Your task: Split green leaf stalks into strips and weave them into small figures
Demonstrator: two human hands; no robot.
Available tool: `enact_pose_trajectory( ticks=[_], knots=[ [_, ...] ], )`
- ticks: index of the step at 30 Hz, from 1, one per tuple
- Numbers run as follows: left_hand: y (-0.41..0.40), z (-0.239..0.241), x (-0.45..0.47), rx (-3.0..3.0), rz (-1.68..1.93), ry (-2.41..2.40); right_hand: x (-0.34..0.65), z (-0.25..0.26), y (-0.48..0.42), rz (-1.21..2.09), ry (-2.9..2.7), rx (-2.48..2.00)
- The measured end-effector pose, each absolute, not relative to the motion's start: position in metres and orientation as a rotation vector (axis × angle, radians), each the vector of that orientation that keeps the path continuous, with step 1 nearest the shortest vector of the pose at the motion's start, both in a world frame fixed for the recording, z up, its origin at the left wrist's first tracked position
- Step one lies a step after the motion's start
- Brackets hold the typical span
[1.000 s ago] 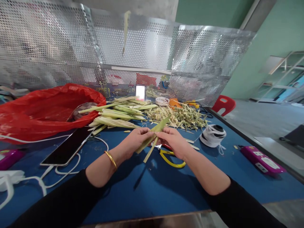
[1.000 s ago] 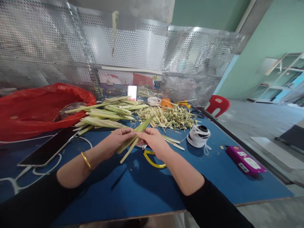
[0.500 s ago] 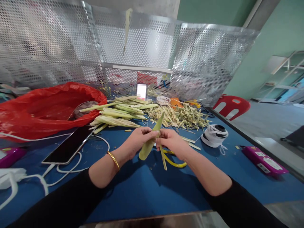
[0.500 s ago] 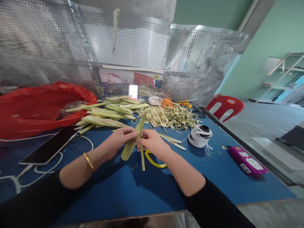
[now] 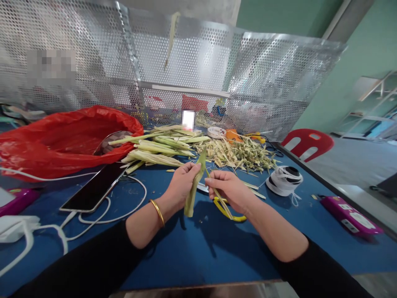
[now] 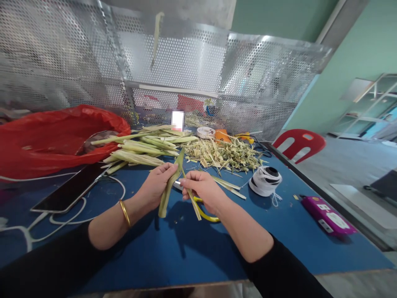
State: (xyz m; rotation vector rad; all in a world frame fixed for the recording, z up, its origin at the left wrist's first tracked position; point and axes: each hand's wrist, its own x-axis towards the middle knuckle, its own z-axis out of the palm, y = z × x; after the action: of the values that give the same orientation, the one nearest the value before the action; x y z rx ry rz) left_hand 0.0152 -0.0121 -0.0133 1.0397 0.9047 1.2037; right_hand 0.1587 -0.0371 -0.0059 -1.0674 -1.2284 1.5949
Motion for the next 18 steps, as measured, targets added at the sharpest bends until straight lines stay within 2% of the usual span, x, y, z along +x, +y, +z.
enact_pose_trajectory(
  ticks=[7, 18],
  knots=[
    [-0.003, -0.003, 0.008, 0.780, 1.255, 0.988, 0.160, 0.003, -0.043, 1.723, -1.193, -0.995],
    [-0.007, -0.003, 0.012, 0.674, 1.155, 1.000, 0.175, 0.001, -0.029, 1.632, -1.202, -1.014]
  ],
)
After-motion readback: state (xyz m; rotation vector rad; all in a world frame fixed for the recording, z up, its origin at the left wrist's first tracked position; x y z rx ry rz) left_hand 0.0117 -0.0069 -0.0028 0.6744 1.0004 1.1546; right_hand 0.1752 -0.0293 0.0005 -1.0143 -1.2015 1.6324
